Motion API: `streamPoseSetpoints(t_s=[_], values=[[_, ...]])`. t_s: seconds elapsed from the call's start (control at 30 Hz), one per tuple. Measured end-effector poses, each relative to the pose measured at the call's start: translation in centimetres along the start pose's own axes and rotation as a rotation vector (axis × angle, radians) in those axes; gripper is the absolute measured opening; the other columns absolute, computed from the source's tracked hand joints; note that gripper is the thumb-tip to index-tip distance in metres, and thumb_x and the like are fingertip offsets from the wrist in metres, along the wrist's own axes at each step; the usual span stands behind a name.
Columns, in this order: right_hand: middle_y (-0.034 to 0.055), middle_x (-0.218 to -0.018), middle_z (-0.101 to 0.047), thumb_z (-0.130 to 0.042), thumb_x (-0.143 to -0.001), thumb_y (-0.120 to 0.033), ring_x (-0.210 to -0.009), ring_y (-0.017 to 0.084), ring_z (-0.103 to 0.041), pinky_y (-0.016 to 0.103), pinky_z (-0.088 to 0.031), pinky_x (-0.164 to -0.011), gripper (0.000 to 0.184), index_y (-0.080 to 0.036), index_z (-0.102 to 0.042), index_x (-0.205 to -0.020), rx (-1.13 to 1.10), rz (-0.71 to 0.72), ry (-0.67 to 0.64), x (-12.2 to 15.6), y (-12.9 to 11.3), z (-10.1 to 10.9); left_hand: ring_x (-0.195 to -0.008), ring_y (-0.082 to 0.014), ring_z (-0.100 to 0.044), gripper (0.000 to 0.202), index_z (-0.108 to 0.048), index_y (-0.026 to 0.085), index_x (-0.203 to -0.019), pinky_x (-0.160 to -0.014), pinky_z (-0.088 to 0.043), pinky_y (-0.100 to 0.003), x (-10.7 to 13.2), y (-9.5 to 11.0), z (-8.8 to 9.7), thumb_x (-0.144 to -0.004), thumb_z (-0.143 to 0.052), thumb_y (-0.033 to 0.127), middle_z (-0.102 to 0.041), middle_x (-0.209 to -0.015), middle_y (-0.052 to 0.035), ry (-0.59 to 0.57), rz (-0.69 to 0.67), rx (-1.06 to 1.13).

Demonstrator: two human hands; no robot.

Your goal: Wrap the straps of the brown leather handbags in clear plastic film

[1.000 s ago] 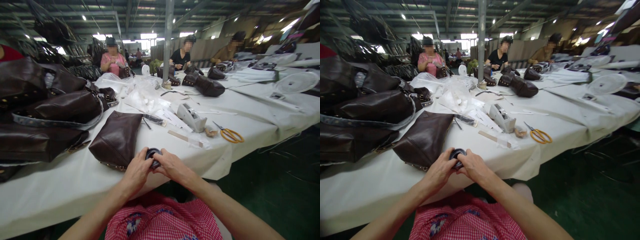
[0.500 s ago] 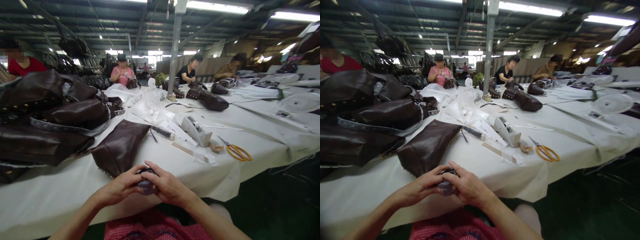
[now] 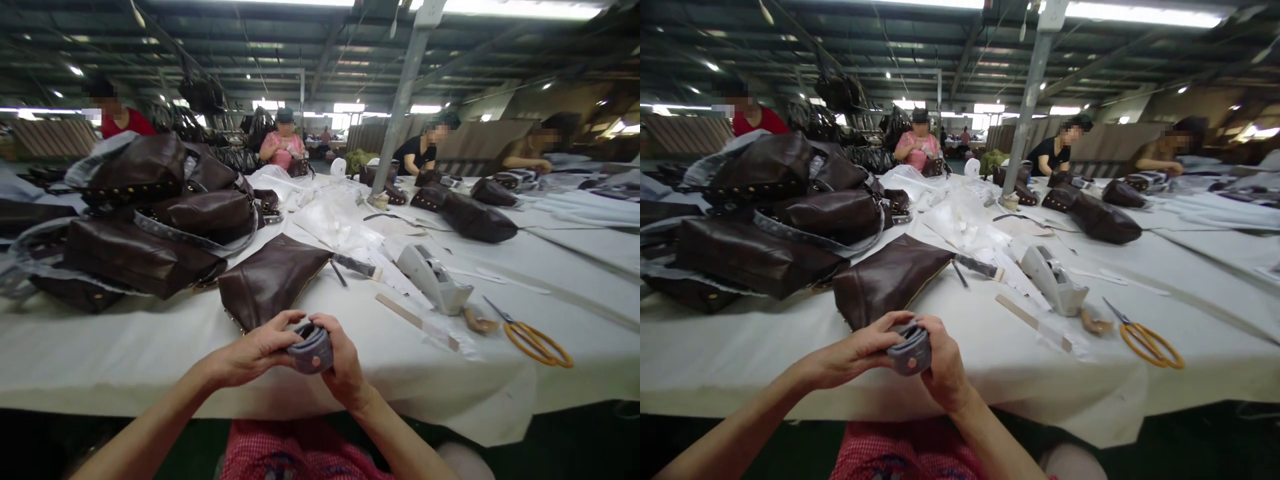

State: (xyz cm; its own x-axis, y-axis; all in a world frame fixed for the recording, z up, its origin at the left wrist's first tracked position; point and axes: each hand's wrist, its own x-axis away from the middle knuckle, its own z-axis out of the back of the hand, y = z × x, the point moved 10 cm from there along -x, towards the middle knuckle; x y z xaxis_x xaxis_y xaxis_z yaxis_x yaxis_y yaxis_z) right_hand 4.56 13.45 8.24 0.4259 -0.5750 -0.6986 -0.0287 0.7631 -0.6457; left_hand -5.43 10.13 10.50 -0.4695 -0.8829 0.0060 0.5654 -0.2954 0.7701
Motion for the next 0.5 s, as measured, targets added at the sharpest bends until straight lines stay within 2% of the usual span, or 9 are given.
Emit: streamPoseSetpoints(t_s=[0.1, 0.17, 0.27, 0.3, 0.4, 0.43, 0.5], values=[[0.0160, -0.121, -0.058, -0.051, -0.089, -0.031, -0.114, 0.027, -0.059, 0.040, -0.052, -0.093, 0.043, -0.019, -0.038, -0.129, 0.152, 0.086, -0.077, -0.5, -1.1, -0.1, -0.132, -0.0231, -0.039, 0.030, -0.064, 0.026, -0.115, -0.112, -0.032, -0.037, 1.3, 1.9, 0.9, -0.088, -0.052, 0.020, -0.045, -0.141, -0.0066, 0.146, 0.015, -0.091], [0.0170, -0.123, -0.059, -0.050, -0.088, -0.026, -0.116, 0.028, -0.059, 0.041, -0.053, -0.094, 0.046, -0.019, -0.037, -0.132, 0.237, 0.166, -0.125, -0.5, -2.1, -0.2, -0.122, -0.0229, -0.048, 0.033, -0.060, 0.026, -0.118, -0.107, -0.039, -0.036, 2.0, 2.6, 0.6, -0.085, -0.055, 0.023, -0.053, -0.131, -0.0072, 0.230, 0.044, -0.096], [0.0180, -0.124, -0.061, -0.041, -0.090, -0.016, -0.113, 0.028, -0.062, 0.042, -0.055, -0.090, 0.045, -0.019, -0.037, -0.135, 0.373, 0.239, -0.157, -0.4, -3.0, -0.7, -0.103, -0.0227, -0.057, 0.026, -0.060, 0.026, -0.112, -0.093, -0.051, -0.037, 2.4, 1.1, -0.7, -0.089, -0.050, 0.033, -0.063, -0.112, -0.0070, 0.339, 0.148, -0.123], [0.0184, -0.124, -0.062, -0.038, -0.090, -0.015, -0.110, 0.028, -0.063, 0.042, -0.056, -0.087, 0.044, -0.018, -0.038, -0.135, 0.416, 0.244, -0.158, -0.3, -3.1, -0.9, -0.102, -0.0240, -0.058, 0.025, -0.060, 0.026, -0.111, -0.093, -0.051, -0.039, 2.4, 0.7, -1.0, -0.090, -0.048, 0.035, -0.064, -0.110, -0.0076, 0.395, 0.137, -0.165], [0.0188, -0.119, -0.064, -0.036, -0.092, -0.019, -0.100, 0.029, -0.067, 0.041, -0.059, -0.080, 0.041, -0.018, -0.042, -0.132, 0.488, 0.233, -0.156, 0.0, -2.6, -1.5, -0.117, -0.0289, -0.053, 0.031, -0.058, 0.031, -0.119, -0.111, -0.035, -0.051, 2.5, -0.6, -1.8, -0.091, -0.047, 0.038, -0.063, -0.123, -0.0069, 0.541, 0.067, -0.326], [0.0188, -0.118, -0.065, -0.036, -0.092, -0.019, -0.099, 0.029, -0.067, 0.041, -0.059, -0.079, 0.040, -0.017, -0.043, -0.131, 0.491, 0.226, -0.158, 0.0, -2.5, -1.7, -0.121, -0.0293, -0.051, 0.033, -0.057, 0.033, -0.122, -0.114, -0.030, -0.052, 2.5, -1.2, -2.2, -0.091, -0.047, 0.038, -0.063, -0.125, -0.0055, 0.554, 0.057, -0.360], [0.0183, -0.117, -0.066, -0.035, -0.092, -0.018, -0.098, 0.028, -0.067, 0.040, -0.059, -0.079, 0.039, -0.017, -0.046, -0.129, 0.467, 0.205, -0.173, 0.1, -2.2, -2.0, -0.123, -0.0289, -0.051, 0.035, -0.056, 0.035, -0.124, -0.114, -0.032, -0.052, 2.5, -2.6, -2.7, -0.091, -0.045, 0.037, -0.064, -0.125, -0.0030, 0.538, 0.072, -0.377]])
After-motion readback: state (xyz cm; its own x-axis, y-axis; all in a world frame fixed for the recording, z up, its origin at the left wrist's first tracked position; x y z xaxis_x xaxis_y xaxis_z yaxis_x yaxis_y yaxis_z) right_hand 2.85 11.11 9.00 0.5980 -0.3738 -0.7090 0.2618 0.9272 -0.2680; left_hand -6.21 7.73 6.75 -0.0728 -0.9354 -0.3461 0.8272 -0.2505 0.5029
